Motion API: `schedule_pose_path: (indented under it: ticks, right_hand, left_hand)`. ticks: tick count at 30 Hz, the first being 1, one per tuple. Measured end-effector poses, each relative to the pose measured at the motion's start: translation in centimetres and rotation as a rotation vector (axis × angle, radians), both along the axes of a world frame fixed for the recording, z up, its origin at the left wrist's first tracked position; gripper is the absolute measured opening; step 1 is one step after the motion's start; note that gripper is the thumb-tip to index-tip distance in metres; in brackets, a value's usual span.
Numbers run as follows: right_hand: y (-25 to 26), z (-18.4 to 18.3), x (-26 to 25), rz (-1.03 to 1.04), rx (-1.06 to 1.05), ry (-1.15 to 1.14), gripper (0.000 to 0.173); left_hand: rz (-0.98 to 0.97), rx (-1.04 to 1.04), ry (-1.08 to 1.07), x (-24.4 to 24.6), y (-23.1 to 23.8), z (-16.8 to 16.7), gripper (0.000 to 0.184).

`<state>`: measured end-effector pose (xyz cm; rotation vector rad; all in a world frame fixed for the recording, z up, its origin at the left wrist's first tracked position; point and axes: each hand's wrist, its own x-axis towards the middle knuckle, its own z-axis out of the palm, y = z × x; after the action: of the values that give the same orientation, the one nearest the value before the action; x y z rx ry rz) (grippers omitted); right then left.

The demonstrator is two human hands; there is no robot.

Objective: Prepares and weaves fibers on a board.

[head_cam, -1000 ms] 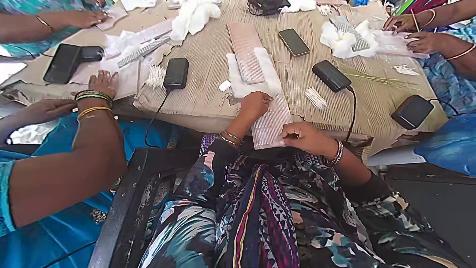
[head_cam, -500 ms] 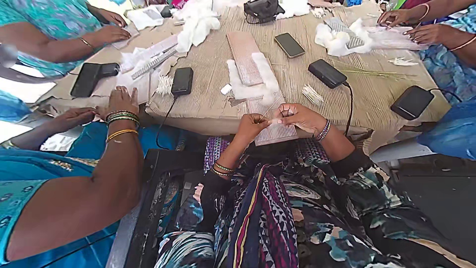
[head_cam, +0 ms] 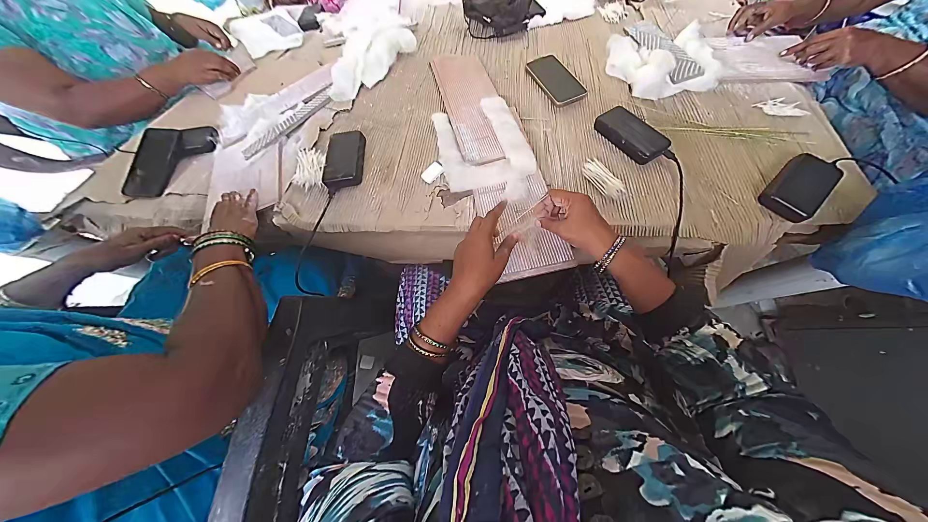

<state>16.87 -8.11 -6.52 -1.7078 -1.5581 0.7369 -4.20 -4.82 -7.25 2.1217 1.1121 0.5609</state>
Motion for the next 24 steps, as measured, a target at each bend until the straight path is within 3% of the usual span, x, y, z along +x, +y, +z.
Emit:
schedule_pose_path:
  ticks: [3, 8, 11, 14, 18, 24]
  right_hand:
    - [0.1, -0.3, 0.2, -0.037, 0.001, -0.132, 0.034]
    - [-0.2, -1.5, 0.6, -0.081, 0.077, -0.191, 0.050]
    - [-0.8, -1.7, 0.6, -0.094, 0.203, -0.232, 0.044]
    - [-1.4, -1.8, -0.1, 0.053, 0.413, -0.376, 0.040]
    - [-2.4, -0.5, -1.1, 0.172, 0.461, -0.600, 0.033]
    - [-2.4, -0.7, -0.1, 0.361, 0.342, -0.604, 0.018]
  left_hand:
    - [0.023, 0.140, 0.001, -0.4, -0.8, 0.0, 0.037]
    - [0.042, 0.133, 0.225, -0.2, -1.7, 0.3, 0.042]
    - [0.027, 0.113, 0.359, 0.4, -1.8, 0.8, 0.042]
    - [0.029, 0.099, 0.421, 0.6, -1.9, 1.2, 0.046]
    - [0.038, 0.128, 0.426, 0.7, -2.0, 1.1, 0.045]
    - [0.024, 0.119, 0.496, 1.0, -2.0, 1.5, 0.044]
